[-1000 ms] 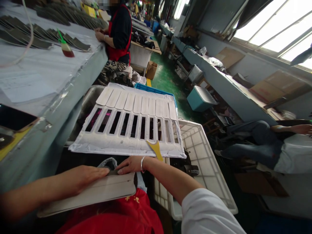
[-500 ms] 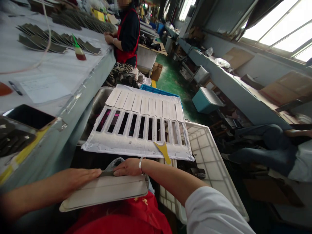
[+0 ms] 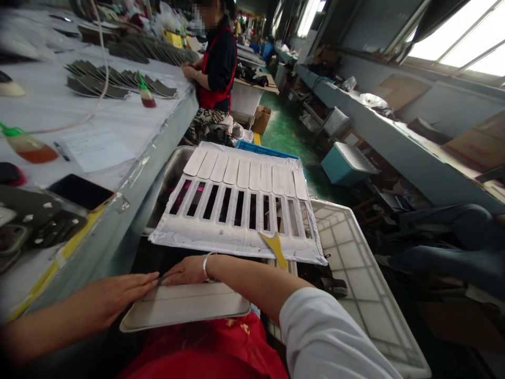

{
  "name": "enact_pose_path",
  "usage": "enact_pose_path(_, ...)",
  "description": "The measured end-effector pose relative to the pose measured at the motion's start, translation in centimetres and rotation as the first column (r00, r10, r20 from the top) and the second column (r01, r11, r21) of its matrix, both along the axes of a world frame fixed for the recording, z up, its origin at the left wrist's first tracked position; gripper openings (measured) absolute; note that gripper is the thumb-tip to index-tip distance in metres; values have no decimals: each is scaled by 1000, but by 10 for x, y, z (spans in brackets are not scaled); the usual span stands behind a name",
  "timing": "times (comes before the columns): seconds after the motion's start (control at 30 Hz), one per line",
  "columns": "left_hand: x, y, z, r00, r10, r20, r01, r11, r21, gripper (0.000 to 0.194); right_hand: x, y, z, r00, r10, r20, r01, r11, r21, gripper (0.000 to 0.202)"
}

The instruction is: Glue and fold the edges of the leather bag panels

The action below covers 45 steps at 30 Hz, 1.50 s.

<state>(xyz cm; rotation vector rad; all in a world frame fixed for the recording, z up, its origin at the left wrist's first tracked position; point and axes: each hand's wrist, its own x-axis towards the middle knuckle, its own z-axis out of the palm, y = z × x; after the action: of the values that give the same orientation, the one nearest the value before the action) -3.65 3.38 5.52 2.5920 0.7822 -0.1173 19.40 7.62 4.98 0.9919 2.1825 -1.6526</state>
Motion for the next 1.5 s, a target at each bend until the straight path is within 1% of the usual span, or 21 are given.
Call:
enact_pose_path(0.13,4,-2,3,999,-11,-33,12,1000,20,57,-11,3,0,999,29,-34,-30,999,-12,43)
enact_pose_path(0.23,8,-5,4,998,-26,-66,29,998,50,59,-1,-2,1,998,28,-53,-29,1000,-2,45)
enact_pose_path(0.3,11,-8,4,996,-22,-84,28,996,80,60,16,-8,-1,997,-10,-71,10,1000,7,45)
enact_pose_path(0.37,12,-11,4,995,-11,-95,21,994,108,61,41,-17,-3,990,-111,-82,114,993,31,40)
enact_pose_path(0.43,11,-14,4,994,5,-106,10,991,134,63,71,-26,-2,973,-219,-75,225,971,79,33)
enact_pose_path(0.47,10,-15,4,994,19,-110,-2,987,158,65,86,-31,0,964,-260,-57,265,957,115,31)
enact_pose_path(0.57,10,-23,1,996,57,-61,-40,964,263,62,129,-55,16,951,-309,20,292,915,280,35)
enact_pose_path(0.6,13,-28,0,998,55,-16,-48,956,290,57,139,-67,23,940,-342,5,317,876,364,37)
enact_pose_path(0.63,19,-34,-2,998,41,44,-53,951,304,51,147,-81,29,923,-383,-43,360,818,449,39)
enact_pose_path(0.7,39,-49,-6,984,23,177,-73,957,282,41,154,-114,37,866,-462,-194,482,664,572,41)
enact_pose_path(0.73,53,-58,-7,972,34,233,-95,963,253,40,152,-131,36,831,-489,-265,540,595,595,40)
enact_pose_path(0.8,83,-74,-8,954,72,292,-130,974,185,40,144,-162,27,774,-525,-354,619,507,600,34)
enact_pose_path(0.87,109,-86,-9,954,104,282,-150,977,149,32,133,-184,9,730,-549,-408,665,432,609,19)
enact_pose_path(0.93,126,-92,-10,960,114,255,-158,975,157,23,125,-196,-11,682,-565,-464,704,333,628,7)
enact_pose_path(1.0,132,-95,-10,964,116,240,-162,970,183,21,121,-201,-25,644,-570,-510,728,253,638,9)
enact_pose_path(1.03,133,-95,-9,965,112,239,-160,968,193,21,121,-202,-29,634,-572,-520,732,227,642,11)
enact_pose_path(1.1,132,-97,-7,966,115,232,-165,964,207,22,121,-203,-32,627,-587,-512,726,203,657,13)
enact_pose_path(1.2,136,-101,-3,965,146,218,-196,953,230,23,119,-203,-29,608,-618,-498,721,167,672,13)
enact_pose_path(1.37,149,-105,1,956,210,205,-262,925,274,21,106,-198,-23,586,-649,-485,684,76,725,9)
enact_pose_path(1.43,154,-105,2,950,249,189,-295,913,280,20,100,-197,-22,573,-674,-467,665,49,745,10)
enact_pose_path(1.5,157,-105,4,942,287,174,-327,900,288,20,97,-196,-22,528,-718,-453,668,23,744,7)
